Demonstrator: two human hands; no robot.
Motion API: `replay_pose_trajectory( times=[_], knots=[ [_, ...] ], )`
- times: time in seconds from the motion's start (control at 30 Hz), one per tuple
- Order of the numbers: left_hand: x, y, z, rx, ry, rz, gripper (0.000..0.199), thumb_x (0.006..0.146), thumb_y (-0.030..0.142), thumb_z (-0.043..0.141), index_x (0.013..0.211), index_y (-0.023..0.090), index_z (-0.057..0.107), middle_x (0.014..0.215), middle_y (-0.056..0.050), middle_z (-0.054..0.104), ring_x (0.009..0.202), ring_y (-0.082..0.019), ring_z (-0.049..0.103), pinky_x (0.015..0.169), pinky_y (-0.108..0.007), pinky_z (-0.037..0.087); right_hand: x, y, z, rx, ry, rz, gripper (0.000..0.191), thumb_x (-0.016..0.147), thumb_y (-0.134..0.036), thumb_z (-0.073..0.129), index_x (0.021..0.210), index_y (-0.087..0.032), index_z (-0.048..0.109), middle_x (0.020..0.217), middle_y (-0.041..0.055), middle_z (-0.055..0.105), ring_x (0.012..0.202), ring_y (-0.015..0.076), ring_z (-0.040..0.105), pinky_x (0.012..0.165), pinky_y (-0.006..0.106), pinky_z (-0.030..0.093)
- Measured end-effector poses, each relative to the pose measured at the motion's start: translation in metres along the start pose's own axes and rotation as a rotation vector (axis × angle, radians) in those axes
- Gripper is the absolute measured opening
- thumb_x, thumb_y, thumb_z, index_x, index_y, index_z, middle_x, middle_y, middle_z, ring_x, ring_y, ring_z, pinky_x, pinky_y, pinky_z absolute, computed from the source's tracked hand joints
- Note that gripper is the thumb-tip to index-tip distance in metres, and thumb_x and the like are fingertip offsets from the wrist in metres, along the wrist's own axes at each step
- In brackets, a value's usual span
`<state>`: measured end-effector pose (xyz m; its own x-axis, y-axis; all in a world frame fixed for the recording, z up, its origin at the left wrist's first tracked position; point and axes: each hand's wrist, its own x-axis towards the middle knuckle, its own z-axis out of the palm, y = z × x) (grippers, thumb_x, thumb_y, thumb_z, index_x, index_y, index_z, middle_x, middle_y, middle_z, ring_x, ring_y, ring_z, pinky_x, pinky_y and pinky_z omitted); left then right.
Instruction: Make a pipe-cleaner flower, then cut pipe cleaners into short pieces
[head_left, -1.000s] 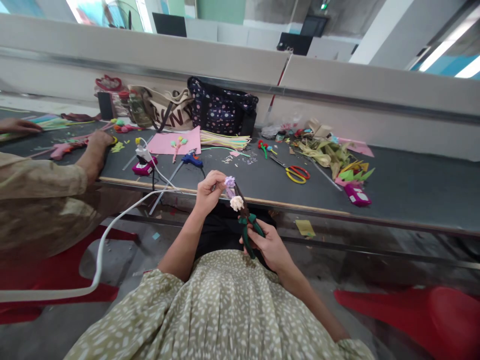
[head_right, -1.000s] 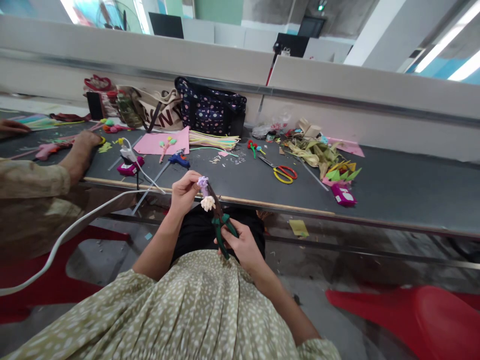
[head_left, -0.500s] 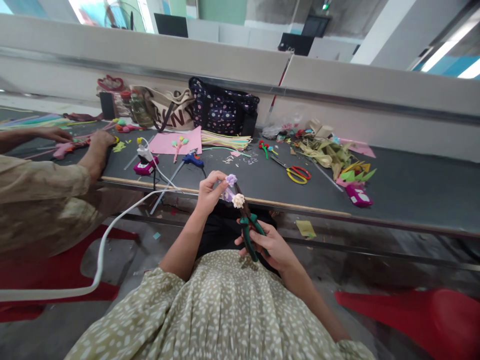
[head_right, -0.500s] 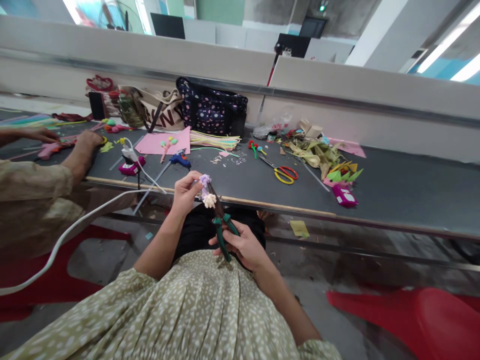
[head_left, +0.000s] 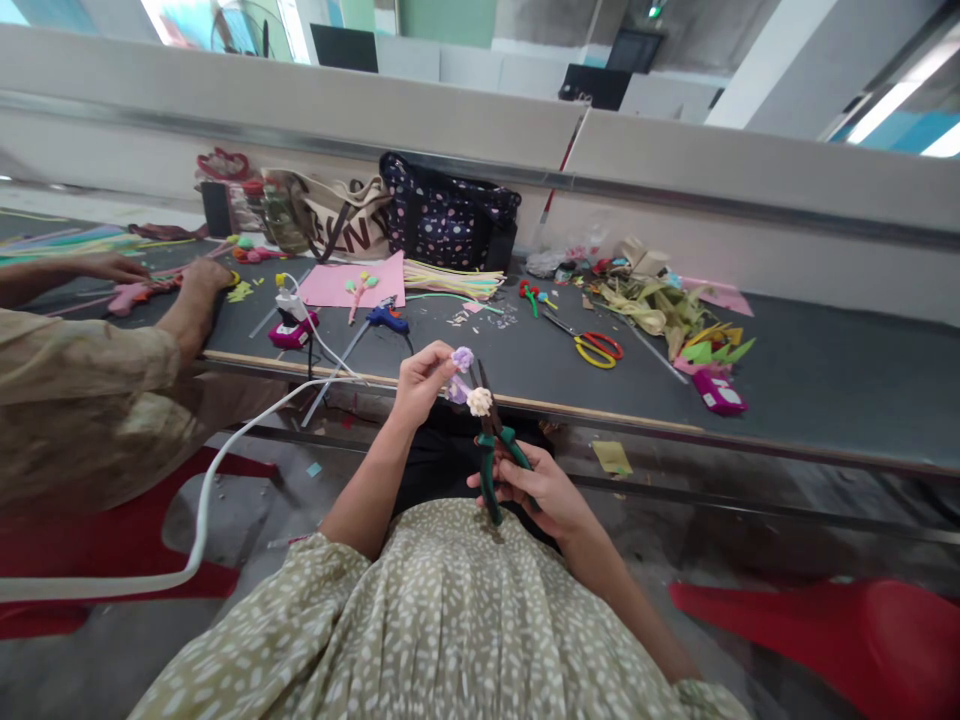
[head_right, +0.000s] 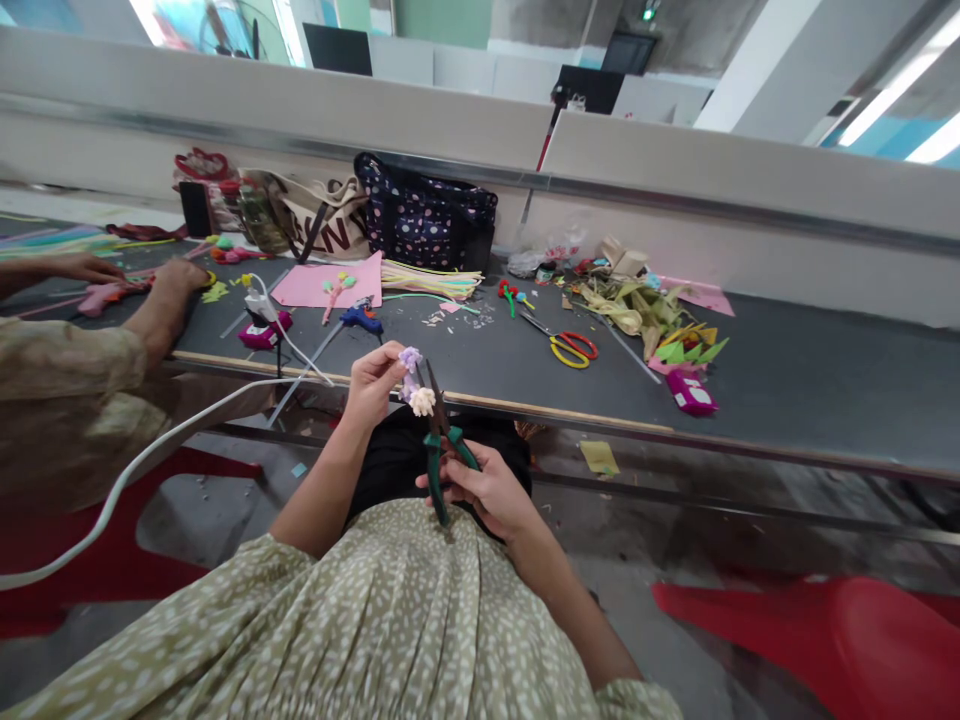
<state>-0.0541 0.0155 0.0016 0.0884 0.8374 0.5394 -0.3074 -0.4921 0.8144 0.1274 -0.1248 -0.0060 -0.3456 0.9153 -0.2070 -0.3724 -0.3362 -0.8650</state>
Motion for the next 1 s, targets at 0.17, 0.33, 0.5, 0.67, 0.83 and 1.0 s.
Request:
replay_pose_trajectory(
  times=[0.17,0.33,0.5,0.67,0.83,1.0],
  knots=[
    [0.002,-0.007,0.002,-0.093,0.107,-0.029,0.021,0.076,0.037,0.077,0.073,0.018,0.067,0.072,-0.001,0.060,0.066,-0.011,0.056,0.064,-0.023,0.046,0.000,-0.001,0.001,0.037,-0.017,0.010,0.039,0.079,-0.036,0.076,0.112,-0.019,0.067,0.080,0.0048,0.069,0.077,0.0220,0.072,0.065,0.034,0.058],
    [0.006,-0.017,0.004,-0.174,0.288,-0.153,0.027,0.074,0.041,0.078,0.078,0.018,0.063,0.067,0.003,0.059,0.057,-0.007,0.054,0.054,-0.018,0.045,0.001,0.001,-0.002,0.010,-0.018,0.006,0.039,0.079,-0.036,0.076,0.114,-0.019,0.066,0.084,0.0058,0.070,0.078,0.0212,0.072,0.065,0.032,0.058],
    [0.007,-0.027,0.009,-0.248,0.373,-0.260,0.038,0.067,0.045,0.082,0.079,0.018,0.058,0.062,0.007,0.052,0.047,-0.004,0.048,0.044,-0.017,0.045,0.004,0.006,-0.003,0.035,0.007,-0.003,0.033,0.079,-0.034,0.076,0.107,-0.020,0.068,0.081,0.0019,0.065,0.077,0.0205,0.071,0.067,0.034,0.058],
    [0.006,-0.028,0.017,-0.340,0.386,-0.258,0.040,0.067,0.045,0.082,0.082,0.018,0.056,0.069,0.006,0.055,0.051,-0.004,0.050,0.045,-0.017,0.044,0.005,0.005,-0.002,0.049,0.050,-0.011,0.034,0.076,-0.035,0.079,0.104,-0.019,0.068,0.079,0.0006,0.063,0.078,0.0205,0.070,0.068,0.034,0.059],
    [0.006,-0.023,0.024,-0.415,0.332,-0.233,0.039,0.065,0.034,0.086,0.084,0.017,0.056,0.072,0.006,0.056,0.058,-0.003,0.052,0.054,-0.016,0.045,0.006,0.005,-0.002,0.065,0.066,-0.023,0.036,0.075,-0.035,0.079,0.105,-0.020,0.068,0.079,0.0005,0.063,0.079,0.0207,0.070,0.070,0.036,0.059],
    [0.002,-0.021,0.028,-0.491,0.306,-0.267,0.036,0.063,0.021,0.087,0.086,0.017,0.060,0.081,0.004,0.062,0.065,-0.004,0.058,0.063,-0.018,0.050,0.007,0.007,-0.003,0.070,0.080,-0.034,0.034,0.076,-0.034,0.079,0.106,-0.021,0.068,0.078,-0.0001,0.062,0.081,0.0215,0.070,0.071,0.038,0.059]
  ],
)
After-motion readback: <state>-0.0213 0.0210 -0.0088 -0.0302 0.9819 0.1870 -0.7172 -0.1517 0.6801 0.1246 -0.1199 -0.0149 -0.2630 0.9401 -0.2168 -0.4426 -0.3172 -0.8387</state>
